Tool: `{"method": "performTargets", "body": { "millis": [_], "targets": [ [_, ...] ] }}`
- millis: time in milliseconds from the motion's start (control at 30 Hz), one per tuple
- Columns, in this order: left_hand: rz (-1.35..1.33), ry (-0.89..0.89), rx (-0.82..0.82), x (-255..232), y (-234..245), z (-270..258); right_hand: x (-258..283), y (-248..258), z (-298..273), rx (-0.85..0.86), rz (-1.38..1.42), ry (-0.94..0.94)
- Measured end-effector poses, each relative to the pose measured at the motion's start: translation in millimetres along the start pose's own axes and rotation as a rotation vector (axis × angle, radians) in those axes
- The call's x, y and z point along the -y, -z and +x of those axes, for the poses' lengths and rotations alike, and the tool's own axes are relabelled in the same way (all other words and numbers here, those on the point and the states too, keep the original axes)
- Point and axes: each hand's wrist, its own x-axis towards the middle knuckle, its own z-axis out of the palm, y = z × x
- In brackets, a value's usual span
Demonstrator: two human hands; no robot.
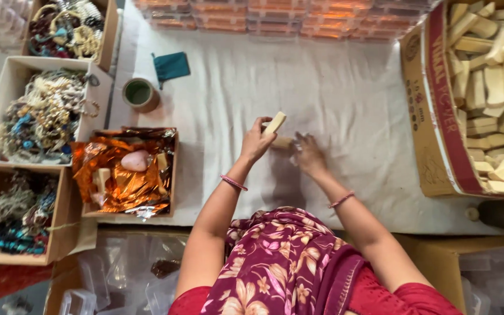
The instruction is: The person wraps a small rectangular wooden block in orange foil and places it into a clear plastic container. They then pick up another wooden block and wipe it thoroughly with a white cloth.
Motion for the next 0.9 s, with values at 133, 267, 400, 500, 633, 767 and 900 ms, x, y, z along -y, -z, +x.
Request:
{"method": "performTargets", "body": {
  "millis": [133,267,400,500,633,767,900],
  "targets": [
    [0.297,-0.179,-0.043,10,-10,14,43,19,5,0.078,-0.077,-0.005],
    [0.579,-0.264,-0.09,11,-6,1,43,18,-5,0.112,0.026,0.003],
    [0.764,-0.407,0.007,41,-12,-4,25,19,-7,-0.035,0.265,0.095],
    [0.678,-0.391,-0.007,41,-8,-16,-2,18,13,-0.3,0.836,-0.451],
    [0.684,-0.56,-0.006,33,1,-29,-28,79,37,-0.72,0.682,-0.378],
    [0.74,-0.4,0.034,48,-2,-30,-26,113,39,-0.989,0.484,-0.287],
    [0.727,-0.376,0.075,51,-8,-31,-12,65,36,-0.495,0.372,-0.296]
  ]
}}
